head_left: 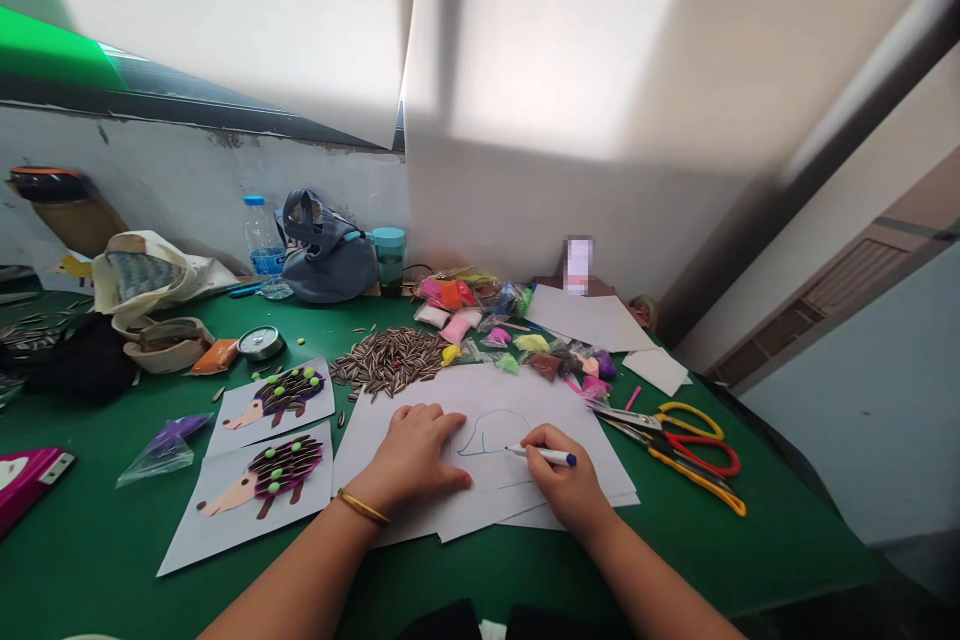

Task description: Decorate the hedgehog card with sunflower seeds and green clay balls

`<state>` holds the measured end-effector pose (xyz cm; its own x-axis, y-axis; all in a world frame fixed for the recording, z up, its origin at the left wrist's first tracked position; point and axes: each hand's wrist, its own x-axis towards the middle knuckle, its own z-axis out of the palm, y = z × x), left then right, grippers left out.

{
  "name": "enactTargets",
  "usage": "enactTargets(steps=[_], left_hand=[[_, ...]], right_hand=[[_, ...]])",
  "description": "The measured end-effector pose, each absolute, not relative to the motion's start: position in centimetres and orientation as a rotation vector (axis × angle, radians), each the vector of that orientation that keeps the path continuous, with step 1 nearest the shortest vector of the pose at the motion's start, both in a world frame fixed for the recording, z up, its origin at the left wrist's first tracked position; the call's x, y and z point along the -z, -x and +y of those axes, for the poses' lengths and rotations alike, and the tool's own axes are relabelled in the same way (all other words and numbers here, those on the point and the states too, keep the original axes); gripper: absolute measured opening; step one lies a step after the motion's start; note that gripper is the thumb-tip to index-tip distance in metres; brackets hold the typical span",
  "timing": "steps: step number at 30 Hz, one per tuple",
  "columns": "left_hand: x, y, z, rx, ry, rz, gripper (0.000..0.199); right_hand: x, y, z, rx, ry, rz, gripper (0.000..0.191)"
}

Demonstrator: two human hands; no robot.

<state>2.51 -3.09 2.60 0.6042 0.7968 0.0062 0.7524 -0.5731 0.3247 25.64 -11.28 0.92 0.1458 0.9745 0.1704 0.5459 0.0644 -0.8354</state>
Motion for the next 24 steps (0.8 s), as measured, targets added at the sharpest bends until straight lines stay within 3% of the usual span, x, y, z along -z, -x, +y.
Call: enactTargets(steps=[24], left_hand=[[-2.9, -2.55, -3.21, -0.191, -2.55, 1.263, 0.078]], right_hand=[[-0.79, -25.36, -11.12, -0.684, 1.573, -1.571, 0.015]])
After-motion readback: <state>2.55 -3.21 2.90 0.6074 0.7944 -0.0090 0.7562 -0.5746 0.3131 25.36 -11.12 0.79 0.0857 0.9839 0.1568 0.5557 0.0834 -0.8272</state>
